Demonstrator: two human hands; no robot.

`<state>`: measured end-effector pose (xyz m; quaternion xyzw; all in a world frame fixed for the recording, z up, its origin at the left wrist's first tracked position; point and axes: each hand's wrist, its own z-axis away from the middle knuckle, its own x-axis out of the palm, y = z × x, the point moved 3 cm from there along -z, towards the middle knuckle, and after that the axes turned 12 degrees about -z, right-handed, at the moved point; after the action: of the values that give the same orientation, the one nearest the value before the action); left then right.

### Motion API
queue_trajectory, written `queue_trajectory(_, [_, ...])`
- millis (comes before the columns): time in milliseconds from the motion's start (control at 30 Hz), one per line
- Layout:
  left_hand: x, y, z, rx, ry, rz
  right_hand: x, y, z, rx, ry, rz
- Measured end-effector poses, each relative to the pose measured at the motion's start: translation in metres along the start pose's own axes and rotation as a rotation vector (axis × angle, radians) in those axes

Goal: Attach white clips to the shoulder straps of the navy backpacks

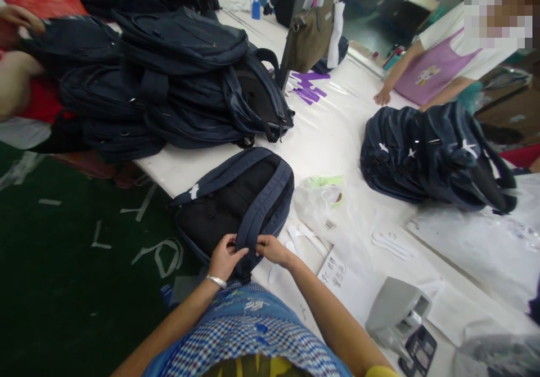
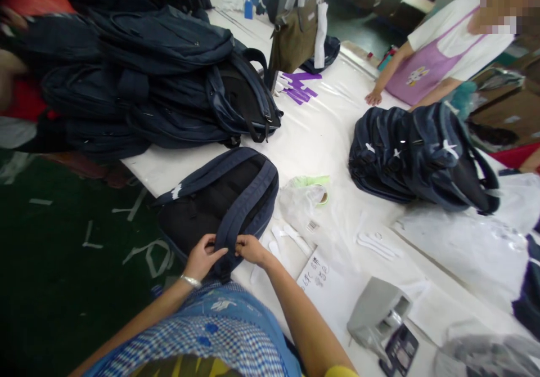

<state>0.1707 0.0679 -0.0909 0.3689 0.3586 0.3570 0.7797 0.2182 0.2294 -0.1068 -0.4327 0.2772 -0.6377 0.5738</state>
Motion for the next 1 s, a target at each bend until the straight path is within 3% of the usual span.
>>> queue_trajectory(133, [0.001,-0.01,0.003,-0.128,0.122,0.08,0.001,-0.006,-0.001,0.044,-0.015,-0.045])
queue_trajectory(267, [0.005,-0.011,0.004,-0.223,0.051,0.214,0.0,-0.009,-0.003,0.044,-0.01,-0.037])
queue_trajectory(400, [0.009,-0.01,0.001,-0.172,-0.04,0.286,0.0,-0.005,-0.009,0.091,0.05,-0.007])
queue_trajectory(600, [0.008,-0.013,-0.003,-0.125,-0.034,0.19,0.001,-0.011,-0.008,0.079,0.079,-0.045])
queue_trajectory(700, [0.007,-0.013,-0.004,-0.091,-0.002,0.126,0.001,-0.02,0.002,0.046,0.087,0.108])
queue_trajectory(833, [0.008,-0.015,-0.004,-0.07,0.041,0.074,-0.005,-0.029,0.022,-0.03,0.22,0.397])
queue_trajectory(1000, [0.007,-0.017,-0.005,-0.029,0.092,-0.009,-0.007,-0.025,0.03,-0.019,0.05,0.179])
